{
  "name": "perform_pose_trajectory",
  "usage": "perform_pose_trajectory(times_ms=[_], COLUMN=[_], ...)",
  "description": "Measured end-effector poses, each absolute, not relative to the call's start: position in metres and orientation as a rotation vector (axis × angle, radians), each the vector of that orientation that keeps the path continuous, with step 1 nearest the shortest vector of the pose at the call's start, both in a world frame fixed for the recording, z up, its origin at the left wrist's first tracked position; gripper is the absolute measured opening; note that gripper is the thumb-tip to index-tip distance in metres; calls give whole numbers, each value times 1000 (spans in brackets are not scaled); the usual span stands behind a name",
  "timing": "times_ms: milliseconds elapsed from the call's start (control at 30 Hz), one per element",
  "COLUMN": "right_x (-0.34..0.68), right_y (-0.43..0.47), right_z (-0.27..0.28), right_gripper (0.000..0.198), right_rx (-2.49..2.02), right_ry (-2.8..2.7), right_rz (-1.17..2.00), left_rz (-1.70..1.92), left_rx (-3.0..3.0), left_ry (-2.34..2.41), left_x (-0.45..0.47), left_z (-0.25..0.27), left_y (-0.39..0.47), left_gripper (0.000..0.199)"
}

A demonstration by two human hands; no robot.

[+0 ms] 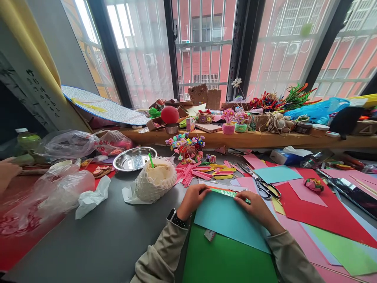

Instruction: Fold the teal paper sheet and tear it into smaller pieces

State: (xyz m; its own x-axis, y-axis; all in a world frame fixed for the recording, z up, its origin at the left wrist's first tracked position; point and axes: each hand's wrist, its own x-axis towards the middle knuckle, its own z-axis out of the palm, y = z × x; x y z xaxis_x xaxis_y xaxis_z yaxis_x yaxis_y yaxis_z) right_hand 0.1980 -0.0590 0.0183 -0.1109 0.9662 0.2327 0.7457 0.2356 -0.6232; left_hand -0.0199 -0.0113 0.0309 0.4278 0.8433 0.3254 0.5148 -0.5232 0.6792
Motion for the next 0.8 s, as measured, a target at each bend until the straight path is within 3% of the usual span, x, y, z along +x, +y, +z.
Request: perform_pose_trajectory(times_ms=[233, 433, 600, 800], right_x=[233, 232, 197, 190], right_y=[-58, -58, -61, -61], right_z=[20, 21, 20, 15], right_gripper=[27, 27, 22, 23], right_rx=[-1724, -1723, -1418, -1449], right_ry=[-1772, -1614, -2023, -2107], right_rz=[459, 250, 475, 533], left_rz=[975, 949, 922, 910], left_rx=[2169, 2207, 2301, 2309], left_ry=[1215, 1192, 1150, 1183], left_x=[-31, -22, -11, -11], left_z=[32, 30, 26, 22], left_y=[-3, -11, -22, -21], left_gripper=[22, 20, 19, 21])
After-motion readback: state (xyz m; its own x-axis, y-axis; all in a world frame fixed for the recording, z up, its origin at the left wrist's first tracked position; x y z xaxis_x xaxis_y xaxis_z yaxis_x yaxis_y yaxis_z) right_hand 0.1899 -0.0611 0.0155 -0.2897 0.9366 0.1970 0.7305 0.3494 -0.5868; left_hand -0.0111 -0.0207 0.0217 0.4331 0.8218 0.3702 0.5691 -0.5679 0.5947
